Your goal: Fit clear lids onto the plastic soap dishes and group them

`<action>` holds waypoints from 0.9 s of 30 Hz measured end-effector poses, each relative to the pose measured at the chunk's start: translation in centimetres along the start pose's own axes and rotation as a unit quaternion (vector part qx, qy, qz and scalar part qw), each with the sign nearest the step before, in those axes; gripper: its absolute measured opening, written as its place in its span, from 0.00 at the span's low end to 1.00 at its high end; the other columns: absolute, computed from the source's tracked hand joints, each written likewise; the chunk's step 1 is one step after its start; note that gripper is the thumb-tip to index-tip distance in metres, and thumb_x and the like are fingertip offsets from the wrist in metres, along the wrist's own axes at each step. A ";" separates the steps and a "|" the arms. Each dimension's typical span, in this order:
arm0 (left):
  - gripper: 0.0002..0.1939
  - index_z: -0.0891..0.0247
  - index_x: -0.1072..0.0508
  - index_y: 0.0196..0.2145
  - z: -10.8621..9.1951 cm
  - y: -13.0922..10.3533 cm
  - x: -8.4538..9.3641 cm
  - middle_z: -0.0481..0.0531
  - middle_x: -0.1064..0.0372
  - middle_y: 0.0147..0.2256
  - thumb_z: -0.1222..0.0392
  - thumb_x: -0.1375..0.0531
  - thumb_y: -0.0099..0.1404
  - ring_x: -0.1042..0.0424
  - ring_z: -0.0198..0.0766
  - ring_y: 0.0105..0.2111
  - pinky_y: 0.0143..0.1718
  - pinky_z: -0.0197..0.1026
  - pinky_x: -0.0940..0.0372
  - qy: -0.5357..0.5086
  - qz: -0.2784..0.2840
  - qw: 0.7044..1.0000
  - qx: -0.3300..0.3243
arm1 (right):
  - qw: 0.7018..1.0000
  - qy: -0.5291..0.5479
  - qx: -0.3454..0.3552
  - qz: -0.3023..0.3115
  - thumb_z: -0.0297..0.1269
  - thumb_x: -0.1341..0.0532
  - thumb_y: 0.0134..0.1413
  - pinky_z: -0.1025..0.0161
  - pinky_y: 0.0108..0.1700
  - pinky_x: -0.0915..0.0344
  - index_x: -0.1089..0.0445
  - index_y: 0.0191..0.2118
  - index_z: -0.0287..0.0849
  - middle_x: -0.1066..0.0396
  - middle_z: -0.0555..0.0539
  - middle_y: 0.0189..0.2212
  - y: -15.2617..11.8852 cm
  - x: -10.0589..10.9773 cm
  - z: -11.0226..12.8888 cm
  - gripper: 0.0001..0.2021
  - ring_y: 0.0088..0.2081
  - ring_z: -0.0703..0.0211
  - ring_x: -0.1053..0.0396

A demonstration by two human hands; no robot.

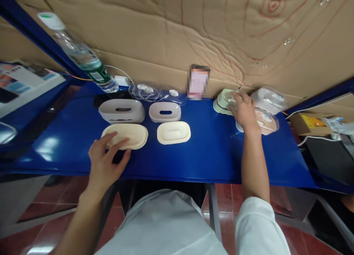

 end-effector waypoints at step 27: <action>0.52 0.35 0.64 0.77 -7.7 0.5 -1.5 0.59 0.57 0.78 0.43 0.35 0.70 0.36 0.60 0.71 0.65 0.69 0.28 -0.355 0.041 0.931 0.067 | 0.985 0.139 0.096 -0.045 0.56 0.38 0.70 0.36 0.76 0.43 0.44 0.77 0.56 0.39 0.44 0.74 -3.9 7.2 11.0 0.36 0.76 0.41 0.42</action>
Point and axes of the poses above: each hand's wrist, its own y-axis towards the middle knuckle, its own x-axis out of the back of the hand, z = x × y, the point moved 8 cm from there along y, towards the middle knuckle
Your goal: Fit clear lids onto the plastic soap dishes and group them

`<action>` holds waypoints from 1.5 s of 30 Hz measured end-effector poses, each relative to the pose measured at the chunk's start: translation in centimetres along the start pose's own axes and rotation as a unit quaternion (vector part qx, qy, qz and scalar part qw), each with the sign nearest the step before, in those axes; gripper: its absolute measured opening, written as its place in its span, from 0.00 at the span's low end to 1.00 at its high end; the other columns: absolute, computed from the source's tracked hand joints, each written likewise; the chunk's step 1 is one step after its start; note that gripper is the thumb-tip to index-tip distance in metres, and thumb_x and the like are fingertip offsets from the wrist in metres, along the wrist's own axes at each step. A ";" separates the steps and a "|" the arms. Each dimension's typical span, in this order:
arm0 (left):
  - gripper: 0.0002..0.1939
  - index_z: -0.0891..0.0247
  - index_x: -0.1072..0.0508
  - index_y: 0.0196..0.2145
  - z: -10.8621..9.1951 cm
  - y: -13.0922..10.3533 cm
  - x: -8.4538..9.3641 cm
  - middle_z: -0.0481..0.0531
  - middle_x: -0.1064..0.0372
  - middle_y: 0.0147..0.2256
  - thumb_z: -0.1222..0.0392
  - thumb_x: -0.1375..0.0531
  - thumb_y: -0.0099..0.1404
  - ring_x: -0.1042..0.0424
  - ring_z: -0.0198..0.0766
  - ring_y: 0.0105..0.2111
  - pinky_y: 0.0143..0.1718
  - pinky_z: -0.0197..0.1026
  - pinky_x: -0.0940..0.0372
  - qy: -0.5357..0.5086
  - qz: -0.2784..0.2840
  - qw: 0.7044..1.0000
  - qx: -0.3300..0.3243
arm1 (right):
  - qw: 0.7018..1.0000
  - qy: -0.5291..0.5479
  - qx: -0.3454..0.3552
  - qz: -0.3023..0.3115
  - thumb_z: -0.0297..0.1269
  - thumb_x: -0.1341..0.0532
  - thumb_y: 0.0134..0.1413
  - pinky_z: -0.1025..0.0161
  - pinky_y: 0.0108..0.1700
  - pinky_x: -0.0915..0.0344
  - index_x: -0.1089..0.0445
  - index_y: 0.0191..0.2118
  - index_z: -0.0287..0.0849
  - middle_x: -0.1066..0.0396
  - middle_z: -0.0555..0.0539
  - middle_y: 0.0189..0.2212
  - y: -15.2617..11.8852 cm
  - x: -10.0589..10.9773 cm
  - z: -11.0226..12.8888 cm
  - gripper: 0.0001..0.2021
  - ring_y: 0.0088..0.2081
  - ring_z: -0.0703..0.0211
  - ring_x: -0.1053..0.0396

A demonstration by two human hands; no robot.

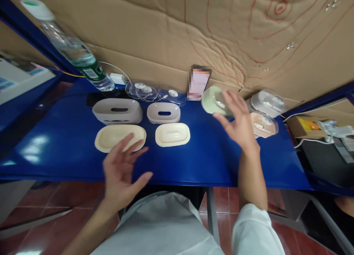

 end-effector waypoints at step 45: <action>0.43 0.58 0.26 0.64 4.2 -4.1 -3.0 0.59 0.19 0.55 0.51 0.19 0.53 0.19 0.56 0.56 0.63 0.59 0.27 -0.451 -0.058 0.835 0.309 | 0.904 0.249 0.259 0.232 0.56 0.42 0.76 0.45 0.74 0.38 0.35 0.74 0.48 0.34 0.40 0.71 3.1 -9.8 16.5 0.30 0.73 0.48 0.37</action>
Point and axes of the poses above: each hand's wrist, its own y-axis towards the middle knuckle, its own x-axis out of the back of the hand, z = x × y, the point moved 8 cm from there along y, towards the middle knuckle
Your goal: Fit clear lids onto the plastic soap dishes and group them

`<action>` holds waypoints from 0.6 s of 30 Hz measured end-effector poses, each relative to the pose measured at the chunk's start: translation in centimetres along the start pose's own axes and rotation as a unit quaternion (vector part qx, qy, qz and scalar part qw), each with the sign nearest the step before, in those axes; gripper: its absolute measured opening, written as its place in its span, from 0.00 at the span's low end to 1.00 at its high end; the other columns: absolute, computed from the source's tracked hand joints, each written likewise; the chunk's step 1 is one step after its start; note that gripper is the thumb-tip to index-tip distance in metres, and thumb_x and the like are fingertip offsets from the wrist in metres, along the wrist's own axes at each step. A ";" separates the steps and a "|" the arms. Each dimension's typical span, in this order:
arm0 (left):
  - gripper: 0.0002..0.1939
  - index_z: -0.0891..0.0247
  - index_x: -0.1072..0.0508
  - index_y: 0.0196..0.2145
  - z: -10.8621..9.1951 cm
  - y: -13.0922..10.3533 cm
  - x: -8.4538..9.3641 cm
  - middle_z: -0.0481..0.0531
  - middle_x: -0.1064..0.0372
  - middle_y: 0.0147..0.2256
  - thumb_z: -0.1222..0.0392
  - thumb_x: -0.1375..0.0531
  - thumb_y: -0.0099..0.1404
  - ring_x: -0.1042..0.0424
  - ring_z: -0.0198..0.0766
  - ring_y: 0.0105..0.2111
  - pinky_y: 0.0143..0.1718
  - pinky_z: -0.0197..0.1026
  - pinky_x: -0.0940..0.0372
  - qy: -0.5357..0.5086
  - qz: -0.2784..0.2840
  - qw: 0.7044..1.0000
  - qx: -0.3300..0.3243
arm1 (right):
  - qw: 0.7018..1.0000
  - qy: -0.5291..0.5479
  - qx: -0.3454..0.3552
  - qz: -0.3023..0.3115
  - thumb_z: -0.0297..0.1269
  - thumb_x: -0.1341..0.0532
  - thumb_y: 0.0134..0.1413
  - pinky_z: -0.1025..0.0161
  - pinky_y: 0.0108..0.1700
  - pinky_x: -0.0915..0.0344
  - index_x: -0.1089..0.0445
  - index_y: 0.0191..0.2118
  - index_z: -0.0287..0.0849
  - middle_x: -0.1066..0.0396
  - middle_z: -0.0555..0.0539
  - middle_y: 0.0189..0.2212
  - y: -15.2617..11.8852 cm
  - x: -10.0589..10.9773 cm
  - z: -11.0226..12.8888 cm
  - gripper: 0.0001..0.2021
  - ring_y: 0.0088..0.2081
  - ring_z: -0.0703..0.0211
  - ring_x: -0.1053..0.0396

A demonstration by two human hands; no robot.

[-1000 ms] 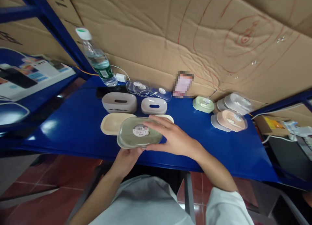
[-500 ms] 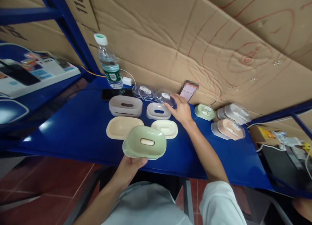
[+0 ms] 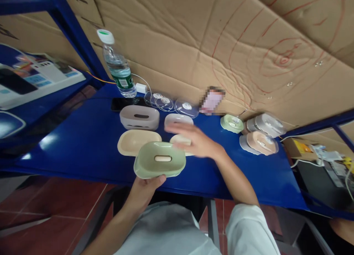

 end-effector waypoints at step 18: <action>0.48 0.43 0.41 0.72 -0.2 -0.4 -3.8 0.53 0.35 0.71 0.54 0.23 0.61 0.32 0.52 0.69 0.67 0.54 0.30 -0.034 -0.039 0.998 -0.018 | 0.984 -0.135 -0.109 -0.032 0.44 0.40 0.76 0.33 0.76 0.48 0.25 0.64 0.50 0.26 0.44 0.66 -0.5 0.9 -6.2 0.18 0.70 0.43 0.33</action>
Point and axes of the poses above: each hand's wrist, its own y-axis towards the middle knuckle, its own x-axis out of the back of the hand, z = x × y, the point moved 8 cm from there along y, towards the middle knuckle
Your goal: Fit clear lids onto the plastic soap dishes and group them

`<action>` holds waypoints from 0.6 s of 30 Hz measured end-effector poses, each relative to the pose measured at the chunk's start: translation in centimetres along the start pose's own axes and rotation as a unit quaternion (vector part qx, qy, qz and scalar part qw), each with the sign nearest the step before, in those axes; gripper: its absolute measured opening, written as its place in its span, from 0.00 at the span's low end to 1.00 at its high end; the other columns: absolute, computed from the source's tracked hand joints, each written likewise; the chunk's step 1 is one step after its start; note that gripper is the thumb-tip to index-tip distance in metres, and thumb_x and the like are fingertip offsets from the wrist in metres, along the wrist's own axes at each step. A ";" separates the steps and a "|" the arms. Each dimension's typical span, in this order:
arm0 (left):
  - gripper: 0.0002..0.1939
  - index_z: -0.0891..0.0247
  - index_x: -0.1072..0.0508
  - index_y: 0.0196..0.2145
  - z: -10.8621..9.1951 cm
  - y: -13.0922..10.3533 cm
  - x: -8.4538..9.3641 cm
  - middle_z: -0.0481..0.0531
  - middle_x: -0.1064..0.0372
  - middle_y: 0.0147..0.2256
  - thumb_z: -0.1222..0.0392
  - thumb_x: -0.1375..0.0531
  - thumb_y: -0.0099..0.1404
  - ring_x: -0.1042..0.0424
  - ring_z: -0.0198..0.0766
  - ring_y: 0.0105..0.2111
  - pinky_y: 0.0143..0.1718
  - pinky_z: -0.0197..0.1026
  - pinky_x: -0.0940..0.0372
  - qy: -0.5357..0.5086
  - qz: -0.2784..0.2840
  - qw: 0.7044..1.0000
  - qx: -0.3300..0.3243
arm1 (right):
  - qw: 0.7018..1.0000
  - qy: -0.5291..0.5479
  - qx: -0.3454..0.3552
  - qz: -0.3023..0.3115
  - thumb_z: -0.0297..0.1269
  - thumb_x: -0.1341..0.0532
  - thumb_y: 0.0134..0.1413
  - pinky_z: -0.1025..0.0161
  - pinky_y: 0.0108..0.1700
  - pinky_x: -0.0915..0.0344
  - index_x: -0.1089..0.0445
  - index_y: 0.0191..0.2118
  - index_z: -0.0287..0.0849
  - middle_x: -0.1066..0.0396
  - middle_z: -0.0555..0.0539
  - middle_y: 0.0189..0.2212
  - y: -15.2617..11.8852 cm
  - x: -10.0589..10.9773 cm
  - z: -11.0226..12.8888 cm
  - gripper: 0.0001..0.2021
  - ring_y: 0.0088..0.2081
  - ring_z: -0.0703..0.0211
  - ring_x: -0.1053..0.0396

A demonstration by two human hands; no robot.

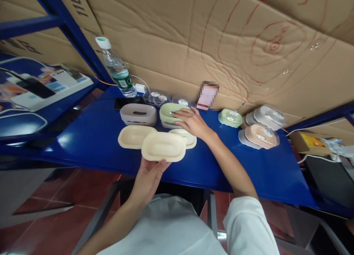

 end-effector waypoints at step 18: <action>0.34 0.52 0.39 0.63 2.8 -3.5 0.7 0.59 0.23 0.60 0.55 0.28 0.66 0.21 0.56 0.59 0.69 0.66 0.34 -0.044 0.058 0.982 0.171 | 0.992 -0.104 0.060 -0.041 0.32 0.42 0.77 0.51 0.58 0.29 0.22 0.60 0.48 0.19 0.46 0.58 -11.9 -2.5 6.4 0.15 0.59 0.50 0.23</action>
Point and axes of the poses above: each hand's wrist, its own y-axis towards the middle knuckle, its own x-axis out of the back of the hand, z = x × y, the point moved 8 cm from there along y, towards the middle knuckle
